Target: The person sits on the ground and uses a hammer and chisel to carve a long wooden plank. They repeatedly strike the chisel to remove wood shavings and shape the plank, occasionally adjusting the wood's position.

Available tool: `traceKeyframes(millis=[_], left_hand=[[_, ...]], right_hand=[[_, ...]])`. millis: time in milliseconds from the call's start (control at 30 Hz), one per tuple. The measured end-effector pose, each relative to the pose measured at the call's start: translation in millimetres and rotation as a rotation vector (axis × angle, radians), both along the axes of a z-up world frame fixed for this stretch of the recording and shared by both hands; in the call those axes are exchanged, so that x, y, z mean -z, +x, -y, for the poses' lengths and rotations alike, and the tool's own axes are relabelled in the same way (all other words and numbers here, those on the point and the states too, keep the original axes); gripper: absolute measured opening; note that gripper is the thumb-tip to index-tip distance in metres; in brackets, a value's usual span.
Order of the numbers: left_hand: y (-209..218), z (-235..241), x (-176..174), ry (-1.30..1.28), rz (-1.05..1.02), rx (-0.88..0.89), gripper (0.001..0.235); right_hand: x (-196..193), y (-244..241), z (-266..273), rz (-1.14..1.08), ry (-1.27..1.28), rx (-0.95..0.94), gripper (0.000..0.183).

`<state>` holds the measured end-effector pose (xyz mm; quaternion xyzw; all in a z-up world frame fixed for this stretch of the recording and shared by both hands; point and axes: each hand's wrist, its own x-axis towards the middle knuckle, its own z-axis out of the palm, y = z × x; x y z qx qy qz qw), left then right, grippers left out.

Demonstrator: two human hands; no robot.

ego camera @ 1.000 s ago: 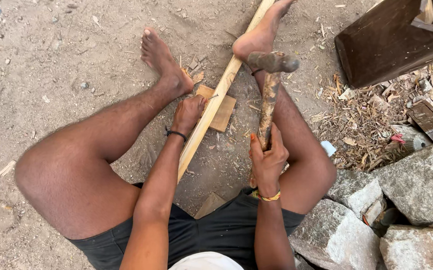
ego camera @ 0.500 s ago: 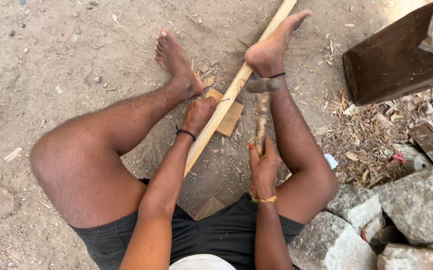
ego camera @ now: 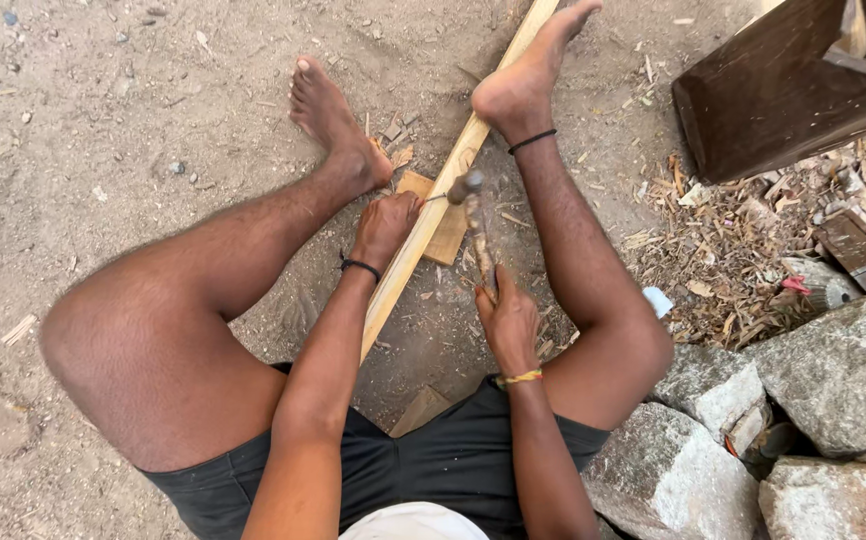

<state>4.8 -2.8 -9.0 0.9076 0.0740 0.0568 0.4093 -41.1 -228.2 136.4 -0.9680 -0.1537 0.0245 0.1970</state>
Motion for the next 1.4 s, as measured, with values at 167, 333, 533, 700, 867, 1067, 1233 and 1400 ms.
traceKeyframes(millis=[167, 333, 533, 700, 867, 1067, 1233, 1400], left_hand=[[1, 2, 6, -0.005, 0.003, -0.008, 0.031], [2, -1, 6, -0.058, -0.045, -0.054, 0.031], [10, 0, 27, -0.017, 0.032, -0.056, 0.031], [2, 3, 28, 0.037, -0.045, -0.087, 0.028], [0, 8, 19, -0.007, 0.046, -0.101, 0.028], [12, 1, 4, -0.04, 0.074, -0.141, 0.03], [9, 4, 0, -0.049, -0.001, -0.136, 0.03], [12, 5, 5, -0.053, -0.054, -0.094, 0.031]], right_hand=[[-23, 5, 4, -0.128, 0.194, 0.279, 0.042], [-70, 16, -9, -0.026, 0.47, 0.301, 0.044], [-63, 21, -14, 0.093, 0.368, 0.153, 0.043], [5, 20, -13, -0.012, -0.035, 0.033, 0.045], [9, 11, -15, -0.086, 0.065, 0.147, 0.048], [-43, 23, -23, -0.123, 0.316, 0.299, 0.049], [-68, 28, -29, -0.18, 0.477, 0.339, 0.041], [-76, 21, -25, -0.151, 0.501, 0.322, 0.042]])
